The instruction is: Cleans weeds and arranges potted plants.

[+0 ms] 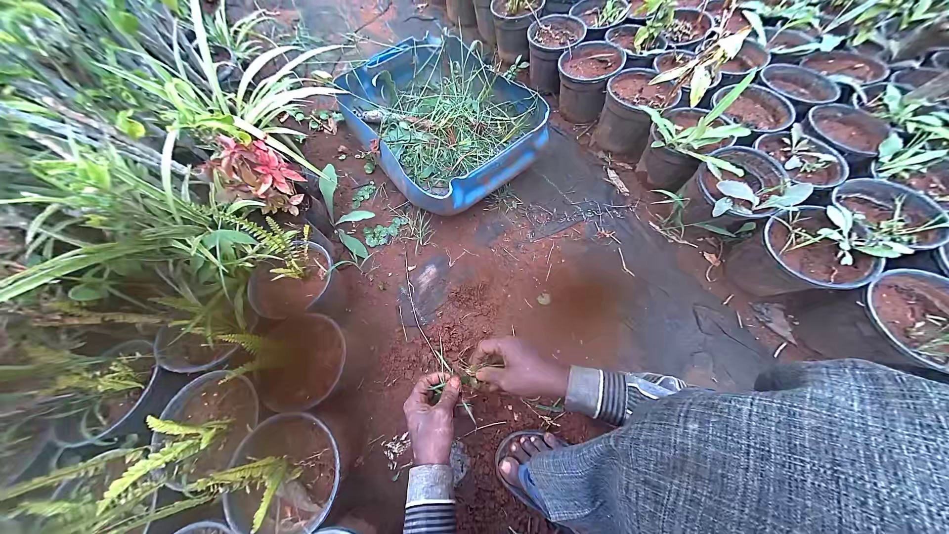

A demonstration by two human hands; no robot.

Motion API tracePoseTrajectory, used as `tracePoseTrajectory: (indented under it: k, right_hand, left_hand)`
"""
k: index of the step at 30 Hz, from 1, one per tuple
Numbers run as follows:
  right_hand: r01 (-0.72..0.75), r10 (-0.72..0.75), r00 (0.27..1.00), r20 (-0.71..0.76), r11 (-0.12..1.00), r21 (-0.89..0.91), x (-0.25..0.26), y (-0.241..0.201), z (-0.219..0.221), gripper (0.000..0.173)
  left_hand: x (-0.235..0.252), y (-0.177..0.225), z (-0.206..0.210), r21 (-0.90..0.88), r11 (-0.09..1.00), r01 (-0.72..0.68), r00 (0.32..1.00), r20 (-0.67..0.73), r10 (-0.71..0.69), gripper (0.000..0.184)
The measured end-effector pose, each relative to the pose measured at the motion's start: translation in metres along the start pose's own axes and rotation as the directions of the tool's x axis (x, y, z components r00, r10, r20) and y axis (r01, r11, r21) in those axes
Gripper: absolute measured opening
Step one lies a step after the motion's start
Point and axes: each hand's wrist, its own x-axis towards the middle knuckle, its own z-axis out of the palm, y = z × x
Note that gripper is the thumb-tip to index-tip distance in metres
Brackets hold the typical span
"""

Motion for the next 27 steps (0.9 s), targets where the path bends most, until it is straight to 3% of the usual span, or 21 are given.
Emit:
tracePoseTrajectory:
  k: [3,5,7,11,14,16,20,23,25,26,27]
  right_hand:
    - [0.007,-0.006,1.0,0.009,0.998,-0.065,-0.011,-0.03,0.023,0.04]
    - [0.059,-0.058,0.998,0.016,0.996,-0.073,-0.014,-0.034,0.033,0.063]
    - [0.099,-0.098,0.995,0.009,0.989,-0.113,-0.014,-0.033,0.04,0.073]
    - [0.077,-0.077,0.997,0.012,0.98,-0.183,-0.01,-0.033,0.045,0.057]
    - [0.131,-0.137,0.991,-0.009,0.965,-0.229,-0.002,-0.021,0.042,0.048]
    - [0.18,-0.2,0.979,-0.048,0.947,-0.266,0.005,-0.008,0.036,0.041]
    - [0.291,-0.33,0.934,-0.138,0.926,-0.241,0.016,0.017,0.02,0.032]
    - [0.278,-0.281,0.939,-0.197,0.96,-0.042,0.012,0.001,-0.005,0.02]
    - [0.306,-0.288,0.929,-0.23,0.951,0.045,0.0,-0.026,-0.03,0.015]
    - [0.396,-0.375,0.883,-0.282,0.918,0.018,-0.01,-0.042,-0.043,0.015]
    - [0.517,-0.501,0.791,-0.35,0.854,-0.054,-0.021,-0.058,-0.055,0.016]
  left_hand:
    - [-0.001,-0.001,0.007,0.013,1.0,-0.019,0.994,-0.108,0.02,0.004]
    - [-0.001,0.001,0.007,0.007,1.0,-0.018,0.985,-0.174,0.019,0.004]
    - [-0.002,0.005,0.007,0.0,1.0,0.013,0.98,-0.196,-0.013,0.006]
    - [-0.003,0.013,0.013,0.15,0.984,0.101,0.97,-0.234,-0.064,0.016]
    - [-0.01,0.023,0.02,0.327,0.931,0.162,0.979,-0.173,-0.109,0.037]
    - [-0.013,0.026,0.026,0.357,0.918,0.172,0.984,-0.107,-0.143,0.048]
    - [-0.01,0.023,0.032,0.214,0.968,0.128,0.989,0.046,-0.141,0.061]
    - [-0.009,0.033,0.026,-0.113,0.987,0.112,0.99,0.095,-0.101,0.049]
    - [-0.01,0.043,0.015,-0.335,0.936,0.112,0.991,0.102,-0.082,0.038]
    - [-0.01,0.044,0.008,-0.385,0.918,0.098,0.994,0.086,-0.07,0.034]
    - [-0.009,0.044,0.002,-0.402,0.913,0.072,0.997,0.052,-0.055,0.031]
